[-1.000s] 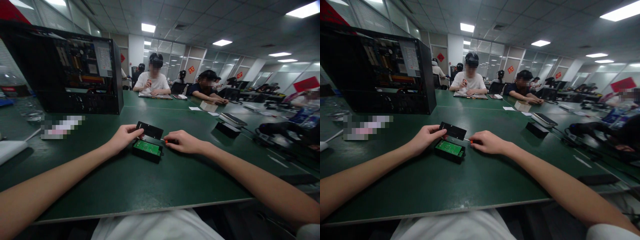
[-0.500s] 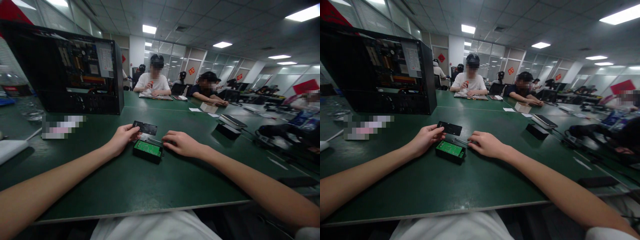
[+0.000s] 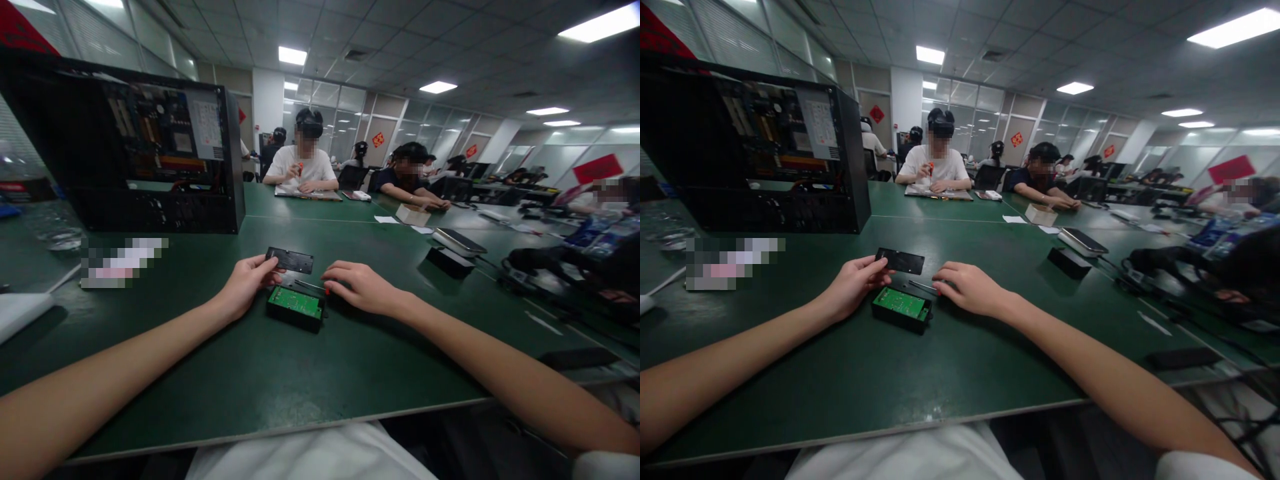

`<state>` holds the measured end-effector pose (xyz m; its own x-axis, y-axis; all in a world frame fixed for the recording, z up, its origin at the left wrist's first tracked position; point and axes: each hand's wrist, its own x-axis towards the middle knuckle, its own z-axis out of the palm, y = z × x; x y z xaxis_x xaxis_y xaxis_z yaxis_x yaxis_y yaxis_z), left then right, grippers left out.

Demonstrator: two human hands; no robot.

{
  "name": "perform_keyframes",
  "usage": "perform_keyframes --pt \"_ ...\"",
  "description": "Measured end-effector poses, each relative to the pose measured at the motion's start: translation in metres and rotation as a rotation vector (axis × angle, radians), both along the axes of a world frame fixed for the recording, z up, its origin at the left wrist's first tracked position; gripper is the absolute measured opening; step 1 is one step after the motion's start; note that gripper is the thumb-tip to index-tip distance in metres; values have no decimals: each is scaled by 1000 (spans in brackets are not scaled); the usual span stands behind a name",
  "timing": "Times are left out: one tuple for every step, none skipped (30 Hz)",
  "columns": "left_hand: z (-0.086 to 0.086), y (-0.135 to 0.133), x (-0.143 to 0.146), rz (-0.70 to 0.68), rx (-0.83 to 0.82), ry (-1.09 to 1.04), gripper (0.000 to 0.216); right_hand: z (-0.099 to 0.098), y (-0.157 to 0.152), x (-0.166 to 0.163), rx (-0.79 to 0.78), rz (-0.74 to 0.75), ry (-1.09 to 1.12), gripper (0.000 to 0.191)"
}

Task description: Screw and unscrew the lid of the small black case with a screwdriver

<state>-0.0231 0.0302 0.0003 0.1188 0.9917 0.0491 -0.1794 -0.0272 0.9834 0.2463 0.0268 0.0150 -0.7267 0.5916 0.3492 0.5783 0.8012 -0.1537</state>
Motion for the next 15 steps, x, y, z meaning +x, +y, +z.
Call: perform_keyframes --pt "0 1 0 2 -5 -8 29 2 -2 -1 2 2 7 35" --pt "-1 2 0 5 -10 -17 28 4 -3 -2 5 5 14 35" --pt "-1 3 0 9 -14 -25 28 5 -6 -4 10 8 23 36" --pt "-1 5 -1 11 -17 -31 28 6 -9 -6 14 13 31 36" --pt "-2 5 -1 11 -18 -34 28 6 -12 -9 15 19 41 36" --pt "-2 6 -1 10 -17 -36 29 6 -16 -13 14 26 50 37" --pt "-2 6 0 8 -14 -35 31 6 -20 -18 10 30 56 40" --pt "-3 7 0 6 -10 -34 32 5 -24 -23 3 32 55 46" --pt "-3 6 0 4 -7 -32 33 3 -28 -28 -3 27 46 55" --pt "-3 6 0 3 -5 -31 34 1 -32 -34 -6 15 31 64" --pt "-3 6 0 3 -5 -30 34 -1 -36 -39 -5 -1 13 70" --pt "-3 6 0 3 -4 -29 34 -4 -39 -44 0 -20 0 72" --pt "-3 5 1 3 -4 -28 34 -6 -41 -48 5 -37 -6 70" --pt "-3 5 1 3 -4 -27 34 -9 -42 -51 11 -49 0 65" --pt "-3 5 1 4 -3 -25 34 -10 -44 -54 13 -54 15 60"
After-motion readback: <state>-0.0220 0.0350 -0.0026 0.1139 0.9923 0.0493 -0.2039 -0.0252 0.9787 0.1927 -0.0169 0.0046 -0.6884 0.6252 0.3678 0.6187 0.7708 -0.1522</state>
